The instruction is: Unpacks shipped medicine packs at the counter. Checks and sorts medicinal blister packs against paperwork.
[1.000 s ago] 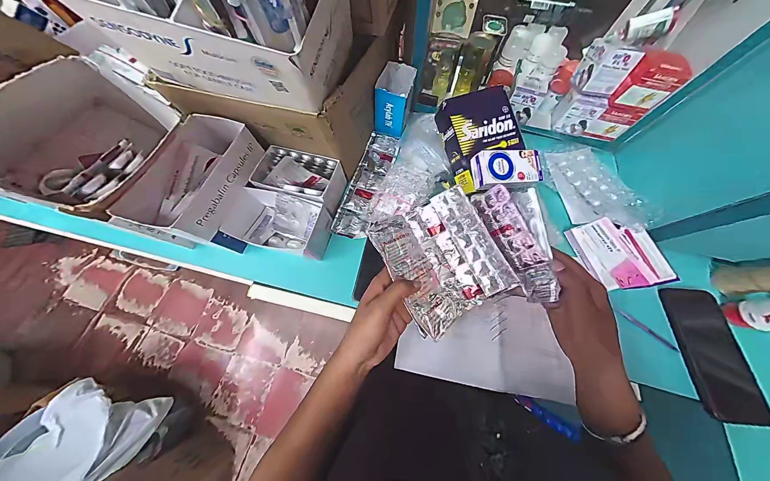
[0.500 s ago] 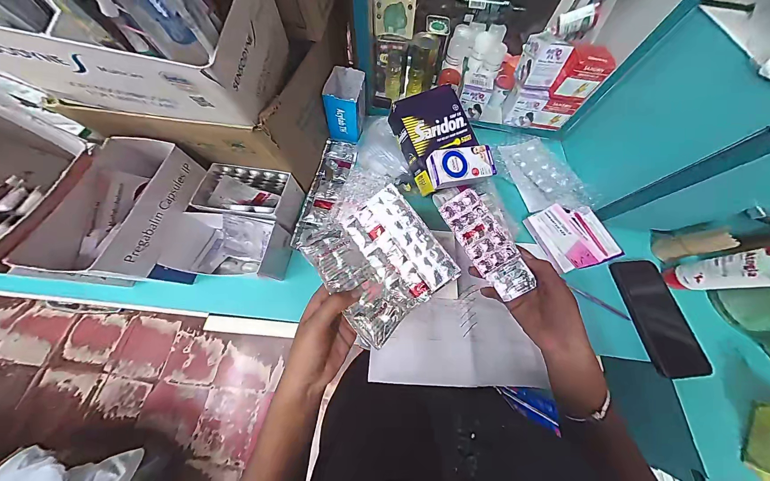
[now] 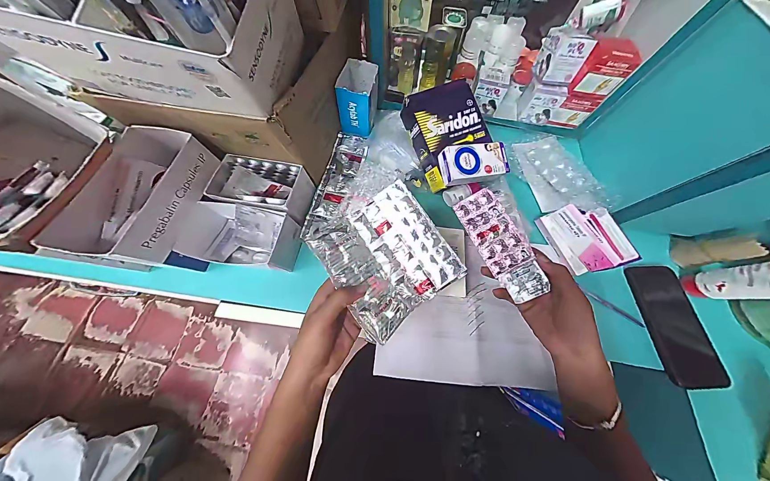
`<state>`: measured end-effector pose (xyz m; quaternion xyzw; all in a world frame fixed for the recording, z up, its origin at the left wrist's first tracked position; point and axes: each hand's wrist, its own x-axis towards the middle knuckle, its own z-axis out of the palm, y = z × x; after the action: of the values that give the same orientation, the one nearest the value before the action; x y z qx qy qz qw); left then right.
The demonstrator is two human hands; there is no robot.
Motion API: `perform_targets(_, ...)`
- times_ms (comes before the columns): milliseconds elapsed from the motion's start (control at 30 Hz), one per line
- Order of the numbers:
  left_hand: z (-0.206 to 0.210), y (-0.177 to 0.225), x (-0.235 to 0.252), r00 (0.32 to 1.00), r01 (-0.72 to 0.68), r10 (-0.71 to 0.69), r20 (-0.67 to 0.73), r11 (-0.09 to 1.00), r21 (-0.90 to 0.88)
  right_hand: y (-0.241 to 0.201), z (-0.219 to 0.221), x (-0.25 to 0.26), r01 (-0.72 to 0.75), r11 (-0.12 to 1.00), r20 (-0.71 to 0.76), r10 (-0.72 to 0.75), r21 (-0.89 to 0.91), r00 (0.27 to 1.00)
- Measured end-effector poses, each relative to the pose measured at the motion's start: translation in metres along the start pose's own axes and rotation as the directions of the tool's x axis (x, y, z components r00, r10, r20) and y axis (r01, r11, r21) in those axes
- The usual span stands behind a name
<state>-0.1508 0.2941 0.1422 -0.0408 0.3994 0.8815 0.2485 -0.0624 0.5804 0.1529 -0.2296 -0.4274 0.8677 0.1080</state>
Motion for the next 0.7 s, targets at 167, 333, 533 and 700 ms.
perform_targets(167, 0.004, 0.002, 0.000, 1.000, 0.009, -0.009, 0.009, 1.000, 0.016, 0.002, -0.005, 0.002, 0.050, 0.996, 0.009, -0.049, -0.070, 0.999)
perform_targets(333, 0.003, 0.003, 0.001, 1.000, -0.002, 0.002, 0.011, 0.999, 0.034, 0.002, -0.010, -0.010, 0.368, 0.399, 0.208, -0.389, -0.840, 0.897)
perform_targets(533, 0.007, 0.002, -0.003, 0.998, 0.021, -0.023, 0.051, 0.999, 0.026, 0.007, 0.032, -0.020, 0.567, -0.037, 0.516, -0.467, -0.823, 0.718)
perform_targets(700, 0.009, -0.003, -0.005, 0.986, 0.013, -0.021, 0.166, 0.999, 0.047, 0.045, 0.062, -0.008, 0.589, -0.215, 0.623, -0.369, -0.779, 0.690)
